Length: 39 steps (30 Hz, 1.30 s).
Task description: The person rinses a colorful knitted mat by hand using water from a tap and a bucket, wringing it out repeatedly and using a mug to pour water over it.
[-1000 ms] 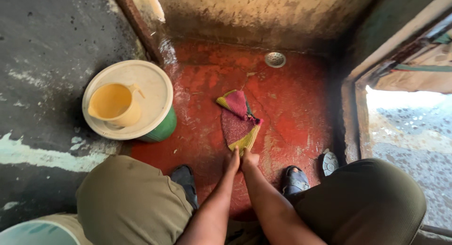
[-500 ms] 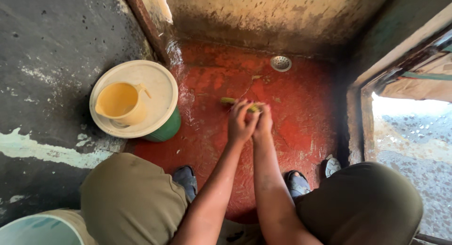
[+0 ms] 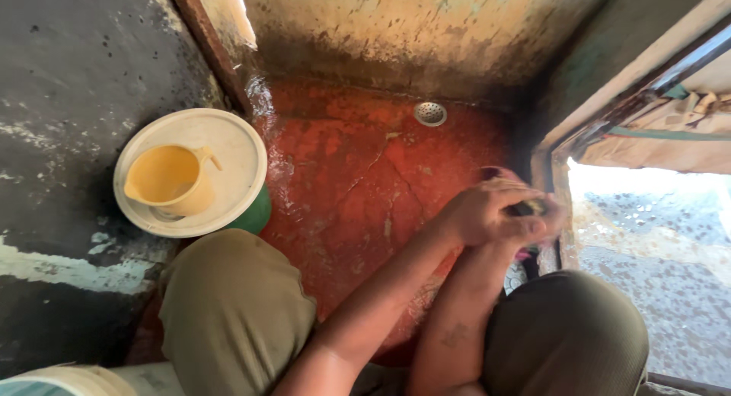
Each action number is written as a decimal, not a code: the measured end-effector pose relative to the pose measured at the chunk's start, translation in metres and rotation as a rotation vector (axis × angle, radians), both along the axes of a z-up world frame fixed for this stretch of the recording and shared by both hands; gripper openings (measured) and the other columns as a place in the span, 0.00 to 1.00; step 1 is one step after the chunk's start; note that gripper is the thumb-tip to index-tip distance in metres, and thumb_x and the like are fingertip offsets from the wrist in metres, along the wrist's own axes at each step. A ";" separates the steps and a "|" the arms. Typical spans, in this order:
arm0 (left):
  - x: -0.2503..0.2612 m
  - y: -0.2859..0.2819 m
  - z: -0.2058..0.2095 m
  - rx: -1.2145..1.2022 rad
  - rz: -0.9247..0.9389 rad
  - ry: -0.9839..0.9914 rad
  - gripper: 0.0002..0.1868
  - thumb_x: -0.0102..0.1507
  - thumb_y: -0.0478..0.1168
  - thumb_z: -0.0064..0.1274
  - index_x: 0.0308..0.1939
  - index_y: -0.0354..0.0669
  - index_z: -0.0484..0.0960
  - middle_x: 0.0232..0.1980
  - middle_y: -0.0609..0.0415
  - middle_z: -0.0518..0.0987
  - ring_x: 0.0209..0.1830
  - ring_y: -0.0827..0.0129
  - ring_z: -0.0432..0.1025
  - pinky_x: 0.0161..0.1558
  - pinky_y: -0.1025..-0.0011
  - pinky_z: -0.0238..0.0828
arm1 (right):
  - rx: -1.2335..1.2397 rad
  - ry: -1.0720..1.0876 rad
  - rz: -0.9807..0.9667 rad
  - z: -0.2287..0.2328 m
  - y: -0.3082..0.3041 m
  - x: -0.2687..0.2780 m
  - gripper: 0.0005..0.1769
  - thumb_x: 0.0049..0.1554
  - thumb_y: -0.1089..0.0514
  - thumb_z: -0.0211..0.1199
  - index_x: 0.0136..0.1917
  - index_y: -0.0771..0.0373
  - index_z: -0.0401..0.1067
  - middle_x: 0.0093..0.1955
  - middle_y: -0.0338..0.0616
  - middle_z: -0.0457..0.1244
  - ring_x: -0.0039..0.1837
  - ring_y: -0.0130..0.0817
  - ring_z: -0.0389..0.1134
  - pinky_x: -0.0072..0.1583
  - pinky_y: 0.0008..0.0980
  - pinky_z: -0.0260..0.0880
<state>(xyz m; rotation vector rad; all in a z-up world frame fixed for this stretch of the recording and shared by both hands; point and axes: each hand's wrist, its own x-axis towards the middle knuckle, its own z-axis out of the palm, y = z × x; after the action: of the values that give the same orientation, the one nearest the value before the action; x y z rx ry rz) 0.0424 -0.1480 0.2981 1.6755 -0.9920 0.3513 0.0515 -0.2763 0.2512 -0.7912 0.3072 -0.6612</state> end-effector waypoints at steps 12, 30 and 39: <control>0.022 0.011 -0.126 -0.510 0.406 0.808 0.28 0.65 0.54 0.59 0.53 0.31 0.73 0.43 0.46 0.77 0.40 0.66 0.72 0.41 0.64 0.72 | -0.441 0.071 0.311 -0.103 0.043 0.082 0.18 0.72 0.49 0.54 0.47 0.64 0.70 0.44 0.38 0.59 0.45 0.27 0.59 0.46 0.30 0.62; -0.040 0.161 -0.361 0.263 1.037 1.013 0.28 0.71 0.61 0.35 0.45 0.45 0.84 0.41 0.38 0.83 0.43 0.39 0.77 0.43 0.48 0.72 | -0.146 0.682 0.900 -0.295 0.186 0.019 0.13 0.56 0.59 0.59 0.53 0.67 0.72 0.43 0.46 0.69 0.39 0.36 0.74 0.40 0.33 0.72; -0.076 0.136 -0.375 0.352 0.950 1.100 0.23 0.65 0.60 0.45 0.40 0.47 0.83 0.41 0.39 0.82 0.43 0.37 0.76 0.43 0.48 0.73 | 0.010 1.117 0.175 -0.318 0.171 -0.027 0.08 0.58 0.60 0.57 0.52 0.58 0.70 0.37 0.50 0.63 0.30 0.38 0.59 0.30 0.35 0.56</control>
<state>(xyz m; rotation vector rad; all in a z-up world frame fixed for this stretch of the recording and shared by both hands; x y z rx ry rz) -0.0335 -0.0117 -0.0772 2.1453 0.6214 -0.1867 0.0242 -0.1052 -0.0672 -1.1084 1.2332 0.0120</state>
